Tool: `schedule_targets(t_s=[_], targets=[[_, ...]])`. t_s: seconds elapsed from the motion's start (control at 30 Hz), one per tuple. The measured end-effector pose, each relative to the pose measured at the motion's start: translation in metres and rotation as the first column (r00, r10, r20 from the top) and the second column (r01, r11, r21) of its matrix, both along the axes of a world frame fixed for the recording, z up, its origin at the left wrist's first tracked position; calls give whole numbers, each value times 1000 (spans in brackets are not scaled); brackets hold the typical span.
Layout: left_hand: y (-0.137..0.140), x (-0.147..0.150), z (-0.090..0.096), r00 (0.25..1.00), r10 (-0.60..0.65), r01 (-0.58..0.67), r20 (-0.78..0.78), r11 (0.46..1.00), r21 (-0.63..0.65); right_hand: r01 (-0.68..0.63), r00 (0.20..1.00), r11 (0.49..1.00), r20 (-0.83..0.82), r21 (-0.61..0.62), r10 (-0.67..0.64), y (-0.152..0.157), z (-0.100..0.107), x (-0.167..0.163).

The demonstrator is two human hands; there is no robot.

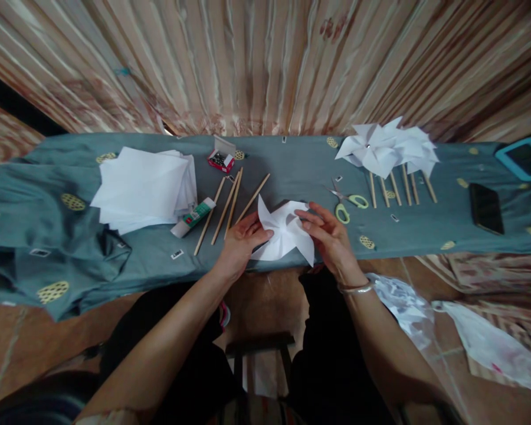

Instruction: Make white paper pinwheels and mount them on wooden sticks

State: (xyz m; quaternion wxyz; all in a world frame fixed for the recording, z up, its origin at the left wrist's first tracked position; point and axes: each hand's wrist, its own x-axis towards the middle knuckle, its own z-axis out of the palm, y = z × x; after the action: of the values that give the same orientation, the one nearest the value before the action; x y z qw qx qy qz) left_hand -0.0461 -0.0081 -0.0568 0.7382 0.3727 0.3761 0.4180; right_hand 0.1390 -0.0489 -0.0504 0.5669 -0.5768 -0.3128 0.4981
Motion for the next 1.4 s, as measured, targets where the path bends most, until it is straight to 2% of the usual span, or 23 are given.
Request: schedule_targets(t_s=[0.13,0.43,0.6,0.7,0.87,1.07,1.27,1.4], targets=[[3,2,-5,996,10,-5,-92,999,52,11,999,1000,-50,-12,-12,4,-2,-2],[12,7,-2,967,33,0,-252,992,128,12,970,997,-239,-81,-31,10,5,-1],[17,9,-3,973,108,-76,-204,984,160,-15,970,994,-242,-112,-13,13,9,-2],[19,12,-3,980,134,-114,-149,984,137,-54,978,989,-209,-137,25,15,13,-4],[20,18,-5,986,140,-130,-96,987,96,-37,982,982,-186,-184,3,16,13,-5],[18,20,-4,994,18,-14,-105,999,43,9,985,990,-170,-141,-34,15,10,1],[19,19,5,963,-125,135,-237,990,28,5,986,999,-169,-51,-13,14,14,3],[20,19,5,964,-93,117,-250,990,84,-23,988,1000,-154,11,25,11,15,0]])
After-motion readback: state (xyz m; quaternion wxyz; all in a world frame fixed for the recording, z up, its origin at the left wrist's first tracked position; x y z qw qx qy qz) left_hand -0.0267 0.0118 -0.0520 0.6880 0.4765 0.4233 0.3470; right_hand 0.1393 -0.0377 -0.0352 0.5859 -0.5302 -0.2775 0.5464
